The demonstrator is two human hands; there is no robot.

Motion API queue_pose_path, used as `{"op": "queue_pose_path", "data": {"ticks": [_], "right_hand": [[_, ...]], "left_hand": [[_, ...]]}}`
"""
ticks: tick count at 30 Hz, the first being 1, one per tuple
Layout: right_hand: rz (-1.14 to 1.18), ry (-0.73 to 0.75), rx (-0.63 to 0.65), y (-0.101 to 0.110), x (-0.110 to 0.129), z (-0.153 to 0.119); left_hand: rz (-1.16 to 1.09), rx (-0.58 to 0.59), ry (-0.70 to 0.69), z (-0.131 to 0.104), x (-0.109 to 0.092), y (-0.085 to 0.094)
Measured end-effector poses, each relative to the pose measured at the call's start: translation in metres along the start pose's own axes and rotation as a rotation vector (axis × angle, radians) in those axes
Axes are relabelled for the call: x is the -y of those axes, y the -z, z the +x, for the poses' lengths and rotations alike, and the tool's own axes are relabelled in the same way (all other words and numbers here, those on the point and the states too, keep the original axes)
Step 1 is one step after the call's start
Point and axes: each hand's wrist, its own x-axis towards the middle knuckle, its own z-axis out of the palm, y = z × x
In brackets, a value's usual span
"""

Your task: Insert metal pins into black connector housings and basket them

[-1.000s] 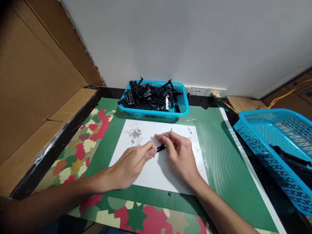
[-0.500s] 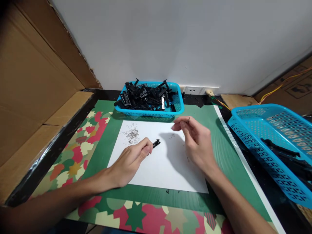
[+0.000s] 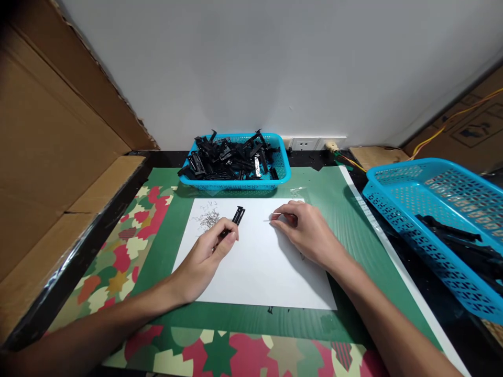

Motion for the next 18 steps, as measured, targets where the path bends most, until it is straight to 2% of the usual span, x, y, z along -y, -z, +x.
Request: {"op": "queue_pose_path", "data": {"ticks": [8, 14, 18], "right_hand": [[0.037, -0.022, 0.075, -0.002, 0.006, -0.001], [0.196, 0.062, 0.065, -0.008, 0.035, -0.01], [0.179, 0.153, 0.03, -0.019, 0.052, -0.014]], "left_hand": [[-0.034, 0.02, -0.002, 0.001, 0.002, -0.002], [0.069, -0.014, -0.02, 0.002, 0.0, -0.003], [0.143, -0.022, -0.052, 0.002, 0.0, -0.004]]}}
